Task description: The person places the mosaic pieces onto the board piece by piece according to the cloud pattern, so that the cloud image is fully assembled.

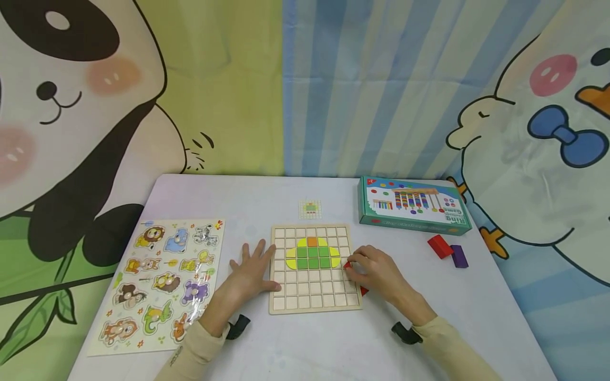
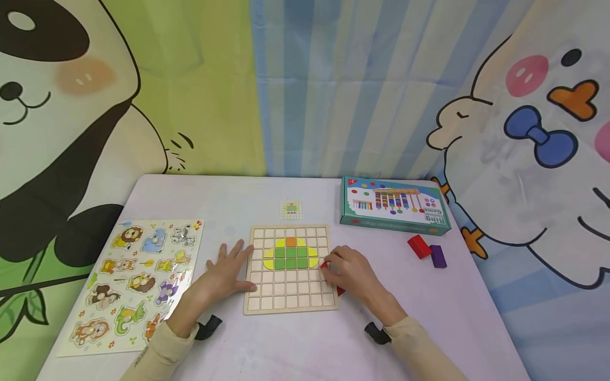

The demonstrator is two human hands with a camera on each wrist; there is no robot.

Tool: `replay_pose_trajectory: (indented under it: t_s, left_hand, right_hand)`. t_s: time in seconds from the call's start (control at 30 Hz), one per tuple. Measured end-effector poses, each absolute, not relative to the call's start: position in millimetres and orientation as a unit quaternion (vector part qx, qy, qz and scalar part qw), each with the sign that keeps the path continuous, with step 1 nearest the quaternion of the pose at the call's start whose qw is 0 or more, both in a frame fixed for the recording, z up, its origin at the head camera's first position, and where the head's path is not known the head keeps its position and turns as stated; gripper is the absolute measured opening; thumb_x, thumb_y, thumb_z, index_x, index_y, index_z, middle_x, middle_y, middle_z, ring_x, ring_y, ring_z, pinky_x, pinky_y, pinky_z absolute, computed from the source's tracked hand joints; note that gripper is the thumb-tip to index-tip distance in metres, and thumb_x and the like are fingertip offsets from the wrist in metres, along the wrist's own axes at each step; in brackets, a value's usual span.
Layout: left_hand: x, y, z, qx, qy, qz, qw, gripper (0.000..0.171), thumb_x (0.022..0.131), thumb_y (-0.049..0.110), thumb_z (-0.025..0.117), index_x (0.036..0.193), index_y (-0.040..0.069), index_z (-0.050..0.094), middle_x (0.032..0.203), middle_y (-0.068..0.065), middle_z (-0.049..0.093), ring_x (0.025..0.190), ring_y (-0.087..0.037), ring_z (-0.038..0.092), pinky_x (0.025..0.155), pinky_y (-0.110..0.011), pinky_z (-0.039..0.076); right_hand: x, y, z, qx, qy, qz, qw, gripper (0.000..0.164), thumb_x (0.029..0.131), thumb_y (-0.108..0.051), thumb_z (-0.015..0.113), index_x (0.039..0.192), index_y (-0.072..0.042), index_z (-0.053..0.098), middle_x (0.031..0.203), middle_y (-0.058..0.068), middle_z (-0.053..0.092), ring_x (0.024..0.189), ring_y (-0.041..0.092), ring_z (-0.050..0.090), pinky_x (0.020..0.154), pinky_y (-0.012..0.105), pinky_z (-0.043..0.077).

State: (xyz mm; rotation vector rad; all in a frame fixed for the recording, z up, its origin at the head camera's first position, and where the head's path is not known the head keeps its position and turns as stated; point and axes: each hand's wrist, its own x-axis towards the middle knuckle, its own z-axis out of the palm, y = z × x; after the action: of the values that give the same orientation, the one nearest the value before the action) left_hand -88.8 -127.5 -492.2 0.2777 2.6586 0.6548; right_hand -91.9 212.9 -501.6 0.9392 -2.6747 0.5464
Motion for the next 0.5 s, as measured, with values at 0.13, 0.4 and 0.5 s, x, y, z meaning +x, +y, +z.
replay_pose_trajectory:
  t_s: [0.13,0.4,0.5]
  left_hand:
    - [-88.4,-127.7,-491.7,0.099,0.947,0.235,0.195,0.105,0.078,0.039,0.086,0.160,0.009,0.029,0.168,-0.024,0.014,0.149,-0.061,0.003,0.101,-0.089,0.013]
    - [-88.2,-129.0,-492.0,0.101,0.949,0.232,0.189,0.102,0.078,0.038,0.086,0.160,0.009,0.031,0.168,-0.025,0.017,0.148,-0.063,0.005,0.101,-0.090,0.015]
    - [-88.4,-128.9,-492.5,0.102,0.949,0.230,0.191,0.103,0.079,0.039,0.086,0.160,0.009,0.031,0.168,-0.024,0.016,0.149,-0.062,0.005,0.101,-0.089,0.015]
  right_hand:
    - [-95.8,184.6,-501.3,0.361,-0.905,0.188,0.127,0.019,0.079,-0.019,0.088,0.094,-0.011,0.079,0.093,0.000,0.070,0.084,0.012,0.063,0.072,0.028,0.058]
    - [-102.0,130.6,-506.7,0.435,-0.869,0.175,0.161,0.018,0.080,-0.022,0.086,0.091,-0.011,0.078,0.088,-0.003,0.069,0.084,0.014,0.065,0.077,0.029,0.057]
    - [-102.2,122.3,-509.5,0.442,-0.867,0.170,0.153,0.017,0.082,-0.023,0.085,0.093,-0.012,0.079,0.090,-0.003,0.069,0.087,0.014,0.066,0.079,0.029,0.057]
